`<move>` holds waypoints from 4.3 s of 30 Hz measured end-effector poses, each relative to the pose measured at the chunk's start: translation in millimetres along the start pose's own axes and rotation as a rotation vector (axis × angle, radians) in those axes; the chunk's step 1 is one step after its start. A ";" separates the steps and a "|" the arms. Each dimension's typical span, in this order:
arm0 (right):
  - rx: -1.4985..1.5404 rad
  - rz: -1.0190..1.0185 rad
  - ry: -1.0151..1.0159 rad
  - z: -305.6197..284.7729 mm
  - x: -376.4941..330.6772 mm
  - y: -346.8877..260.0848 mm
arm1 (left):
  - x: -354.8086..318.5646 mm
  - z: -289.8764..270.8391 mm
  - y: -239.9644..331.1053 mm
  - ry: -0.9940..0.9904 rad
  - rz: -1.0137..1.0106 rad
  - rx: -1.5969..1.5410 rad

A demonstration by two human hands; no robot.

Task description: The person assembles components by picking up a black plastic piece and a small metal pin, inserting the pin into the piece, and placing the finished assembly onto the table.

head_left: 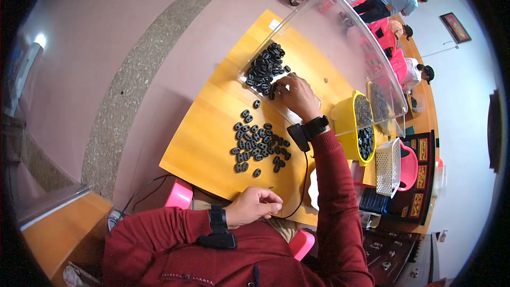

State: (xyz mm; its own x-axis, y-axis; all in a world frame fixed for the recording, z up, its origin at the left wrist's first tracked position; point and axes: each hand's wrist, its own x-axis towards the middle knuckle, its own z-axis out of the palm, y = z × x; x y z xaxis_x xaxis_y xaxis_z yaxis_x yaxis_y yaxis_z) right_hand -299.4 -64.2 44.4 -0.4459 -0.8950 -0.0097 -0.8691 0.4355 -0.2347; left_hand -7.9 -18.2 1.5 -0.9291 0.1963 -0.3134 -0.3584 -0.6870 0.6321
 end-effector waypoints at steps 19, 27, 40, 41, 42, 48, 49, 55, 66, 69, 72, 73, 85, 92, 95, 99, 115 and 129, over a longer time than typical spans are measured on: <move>0.828 0.172 0.003 -29.9 -130.1 -53.2 | -9.0 3.0 11.7 0.234 0.266 -0.100; 1.067 0.231 0.184 15.5 -235.2 -95.4 | -8.2 4.2 5.9 0.260 0.364 -0.121; 1.112 0.167 0.420 42.1 -279.6 -98.5 | -11.7 17.6 -5.8 0.128 0.202 -0.134; 1.054 0.127 0.447 43.2 -281.2 -97.4 | -10.1 16.5 -7.4 0.114 0.222 -0.143; 0.995 0.087 0.473 43.9 -282.8 -96.1 | -8.9 15.8 -8.5 0.101 0.243 -0.152; 0.661 0.090 0.494 14.3 -307.7 -63.4 | -5.7 17.0 -8.5 0.144 0.211 -0.129; 0.600 0.156 0.463 10.1 -313.7 -48.1 | -6.6 18.0 -8.1 0.164 0.209 -0.108; 0.009 0.287 0.445 -20.6 -327.4 28.5 | -6.6 19.3 -9.8 0.168 0.209 -0.068; -0.145 0.413 0.262 -16.3 -313.7 56.1 | -6.0 17.7 -9.8 0.150 0.208 -0.058; -0.131 0.405 0.266 -12.8 -313.6 58.3 | -6.4 17.3 -10.3 0.152 0.204 -0.045; -0.128 0.358 0.269 -8.5 -315.0 61.9 | -6.4 18.7 -9.8 0.148 0.200 -0.036; -0.123 0.362 0.263 -7.6 -314.9 61.5 | -6.5 19.0 -9.5 0.149 0.197 -0.033; 0.144 0.289 0.401 -2.6 -319.4 57.0 | -8.2 19.2 -9.6 0.138 0.190 0.005; 0.498 0.398 0.469 4.0 -325.3 48.8 | -9.2 20.2 -9.5 0.163 0.182 0.013; 0.618 0.442 0.474 3.4 -326.0 39.6 | -8.9 19.8 -10.4 0.157 0.186 0.007; 0.720 0.520 0.482 4.8 -325.5 30.2 | -7.6 18.9 -11.1 0.150 0.194 0.015; 1.307 0.490 0.477 14.3 -320.6 -19.7 | -6.1 18.1 -13.6 0.153 0.198 0.013; 1.443 0.365 0.294 33.3 -303.9 -63.7 | -4.7 17.2 -13.2 0.148 0.188 0.036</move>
State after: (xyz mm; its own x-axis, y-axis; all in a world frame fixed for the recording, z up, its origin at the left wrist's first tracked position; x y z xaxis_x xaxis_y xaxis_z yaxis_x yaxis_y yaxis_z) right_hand -101.4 176.8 29.9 -0.7610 -0.6360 -0.1282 0.1644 0.0021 -0.9864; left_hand -0.3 1.9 6.9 -0.9571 -0.0391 -0.2870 -0.1862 -0.6757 0.7133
